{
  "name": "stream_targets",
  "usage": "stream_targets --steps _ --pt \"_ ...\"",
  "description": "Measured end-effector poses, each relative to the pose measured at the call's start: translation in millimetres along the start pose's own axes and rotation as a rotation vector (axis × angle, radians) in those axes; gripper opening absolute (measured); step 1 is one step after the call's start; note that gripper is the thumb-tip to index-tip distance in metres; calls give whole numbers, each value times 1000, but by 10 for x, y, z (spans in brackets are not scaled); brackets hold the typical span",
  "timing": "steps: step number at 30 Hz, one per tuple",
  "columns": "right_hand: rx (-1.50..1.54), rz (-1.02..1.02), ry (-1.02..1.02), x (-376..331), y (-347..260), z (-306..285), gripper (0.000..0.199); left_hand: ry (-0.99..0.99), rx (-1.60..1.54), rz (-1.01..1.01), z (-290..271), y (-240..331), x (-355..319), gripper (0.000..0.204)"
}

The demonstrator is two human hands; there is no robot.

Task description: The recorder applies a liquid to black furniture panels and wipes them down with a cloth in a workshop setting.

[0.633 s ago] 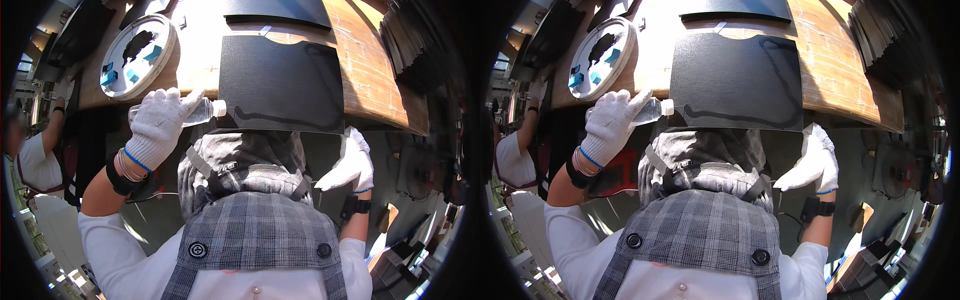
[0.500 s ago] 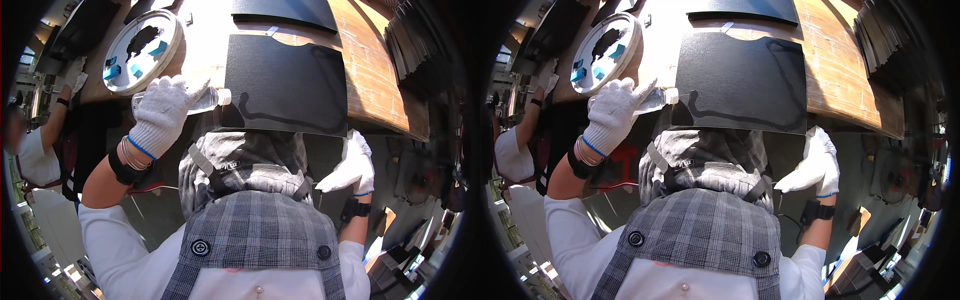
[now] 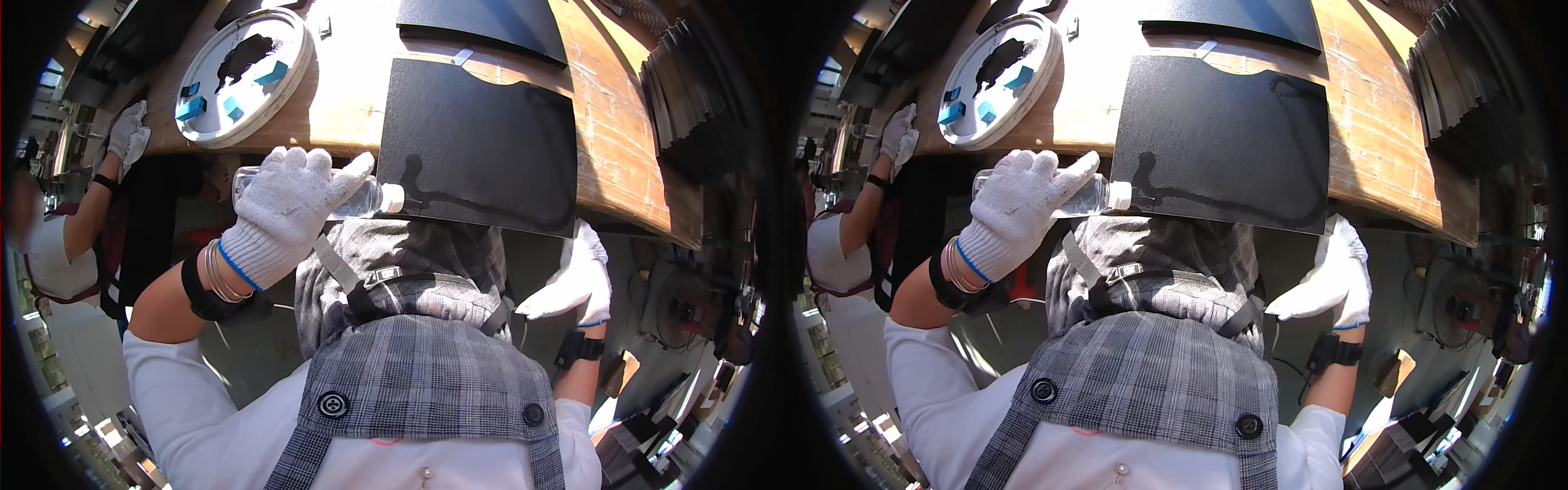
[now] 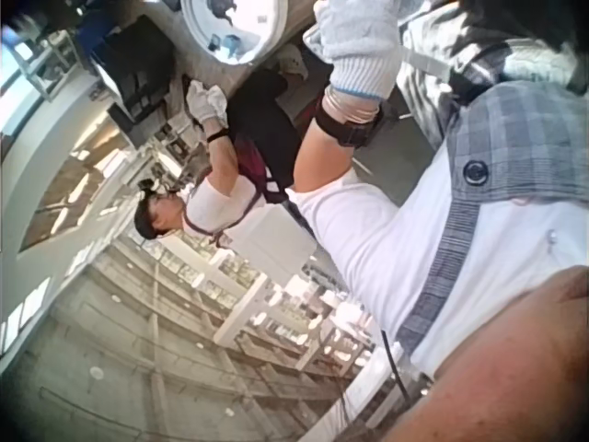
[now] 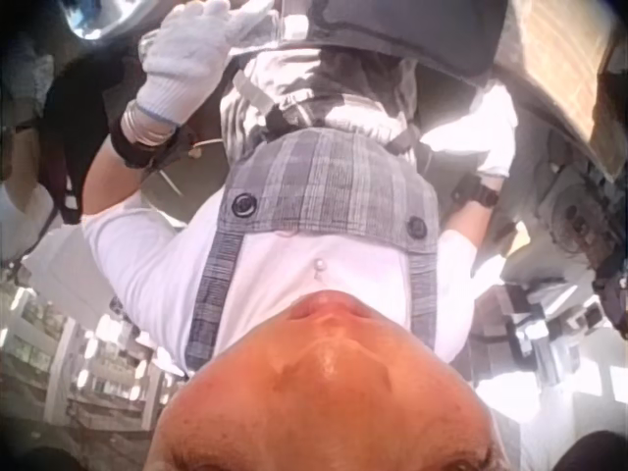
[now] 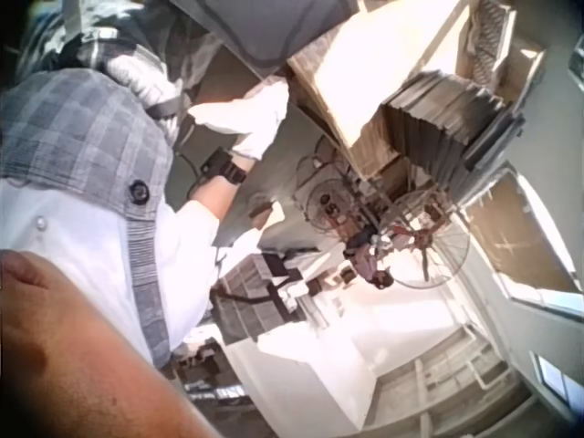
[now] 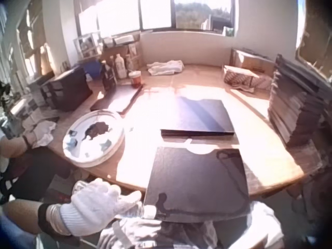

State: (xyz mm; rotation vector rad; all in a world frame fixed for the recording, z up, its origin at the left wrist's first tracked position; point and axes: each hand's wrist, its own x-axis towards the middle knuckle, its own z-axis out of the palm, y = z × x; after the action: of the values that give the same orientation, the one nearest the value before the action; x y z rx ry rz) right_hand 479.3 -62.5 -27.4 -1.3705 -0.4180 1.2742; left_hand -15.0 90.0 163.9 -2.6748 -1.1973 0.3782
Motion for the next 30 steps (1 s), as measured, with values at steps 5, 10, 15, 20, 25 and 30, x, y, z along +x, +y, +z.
stream_targets --steps 5,10,15,20,25,30 --pt "14 -3 20 -71 1 -134 45 150 202 -14 126 -209 425 59" --pt "22 -11 52 -109 38 -263 45 296 10 27 347 -447 972 60" --pt "-20 -4 69 5 37 -210 45 296 -35 104 352 -49 1488 68" --pt "89 -63 5 -16 -11 -168 43 259 431 240 26 369 1627 64" --pt "186 -26 64 -157 16 -256 43 298 -38 260 13 264 1330 55" --pt "136 20 96 -107 9 -194 43 293 -295 141 273 -235 999 75"
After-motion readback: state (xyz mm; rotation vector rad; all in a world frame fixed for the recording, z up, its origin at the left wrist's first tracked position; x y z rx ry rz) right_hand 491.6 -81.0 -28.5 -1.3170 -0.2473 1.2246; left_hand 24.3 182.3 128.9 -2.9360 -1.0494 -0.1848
